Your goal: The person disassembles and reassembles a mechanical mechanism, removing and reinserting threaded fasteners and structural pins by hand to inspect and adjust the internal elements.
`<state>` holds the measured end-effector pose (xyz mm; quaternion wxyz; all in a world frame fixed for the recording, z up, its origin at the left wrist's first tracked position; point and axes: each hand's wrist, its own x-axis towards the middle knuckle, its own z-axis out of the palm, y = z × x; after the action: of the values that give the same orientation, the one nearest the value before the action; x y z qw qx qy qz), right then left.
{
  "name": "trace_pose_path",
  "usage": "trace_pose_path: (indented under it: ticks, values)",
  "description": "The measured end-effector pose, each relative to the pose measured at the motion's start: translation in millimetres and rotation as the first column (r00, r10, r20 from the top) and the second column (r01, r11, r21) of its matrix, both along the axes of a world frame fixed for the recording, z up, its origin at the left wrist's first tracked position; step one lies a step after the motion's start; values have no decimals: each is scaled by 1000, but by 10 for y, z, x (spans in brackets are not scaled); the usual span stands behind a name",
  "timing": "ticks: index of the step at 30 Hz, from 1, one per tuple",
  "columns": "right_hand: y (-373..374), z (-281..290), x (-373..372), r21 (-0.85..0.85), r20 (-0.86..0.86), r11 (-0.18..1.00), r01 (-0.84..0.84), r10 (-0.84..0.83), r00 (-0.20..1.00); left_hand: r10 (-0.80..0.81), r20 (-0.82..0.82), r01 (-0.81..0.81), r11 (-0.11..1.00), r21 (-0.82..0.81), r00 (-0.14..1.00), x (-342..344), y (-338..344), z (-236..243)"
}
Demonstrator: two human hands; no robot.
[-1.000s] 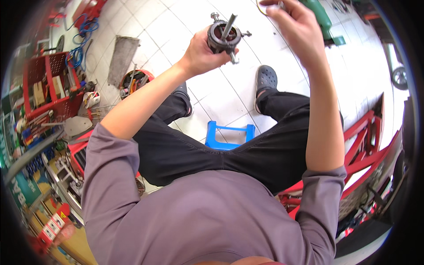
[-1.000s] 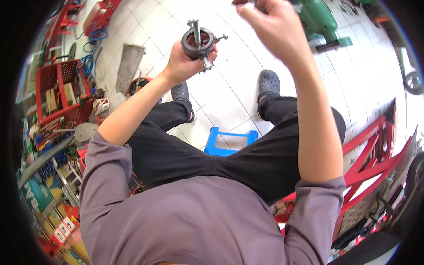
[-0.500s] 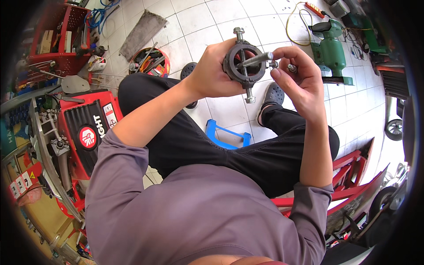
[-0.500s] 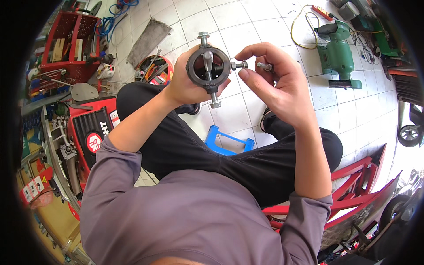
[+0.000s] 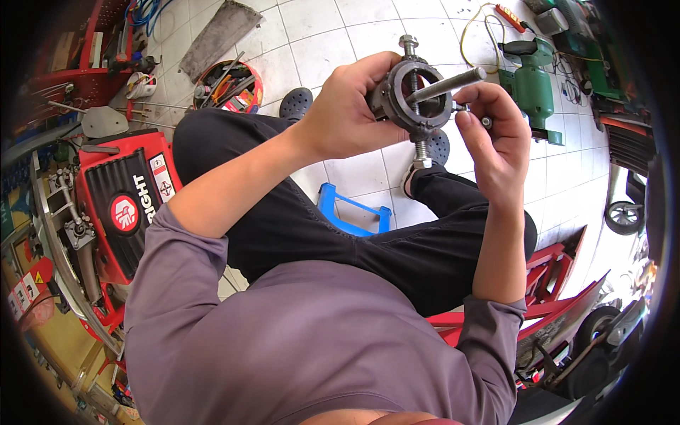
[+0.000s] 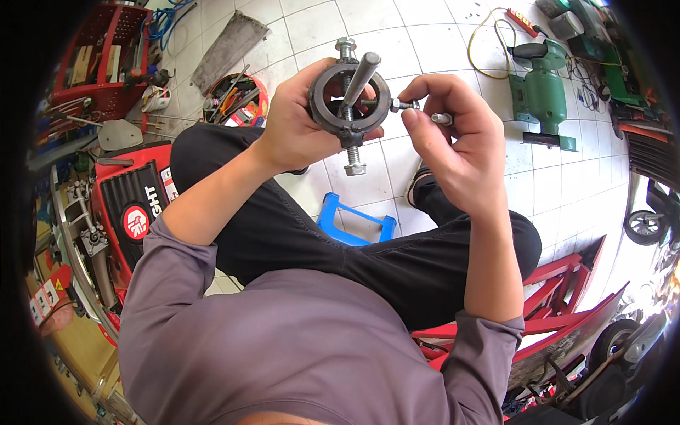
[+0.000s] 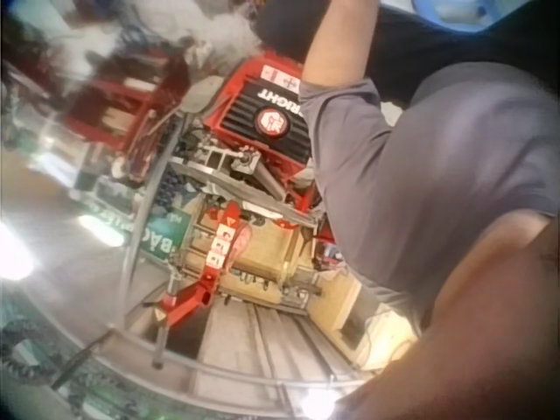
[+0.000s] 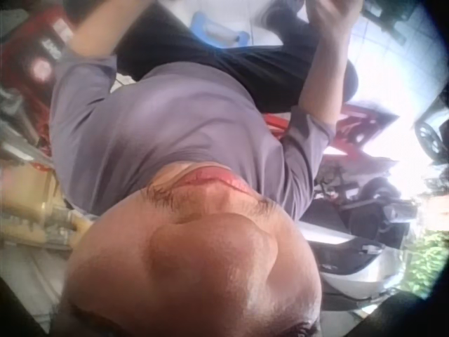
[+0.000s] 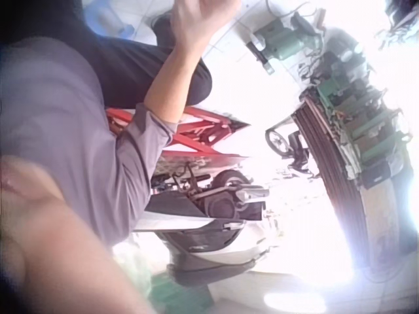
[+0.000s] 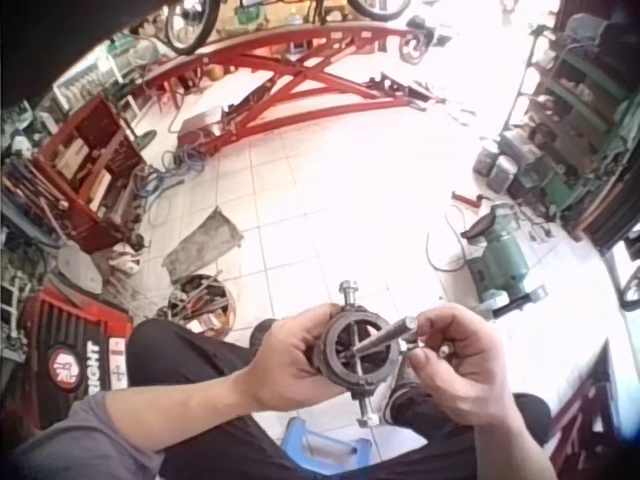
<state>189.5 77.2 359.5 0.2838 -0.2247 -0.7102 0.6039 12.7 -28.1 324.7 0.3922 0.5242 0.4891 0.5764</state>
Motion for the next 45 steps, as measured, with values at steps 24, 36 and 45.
trace_pose_path:
  ticks: [24, 36, 45]
  values:
    - [-49, 136, 49, 368, -75, 929, 50, -24, 997, -18, 253, 37, 997, -69, 967, 94, -106, 172]
    - [-31, 169, 63, 380, -24, 911, 160, -163, 986, 64, 567, 34, 986, -161, 821, 282, -108, 213]
    - [-66, 191, 116, 406, -71, 907, 115, -94, 993, -33, 290, 40, 999, -16, 956, 225, -153, 284]
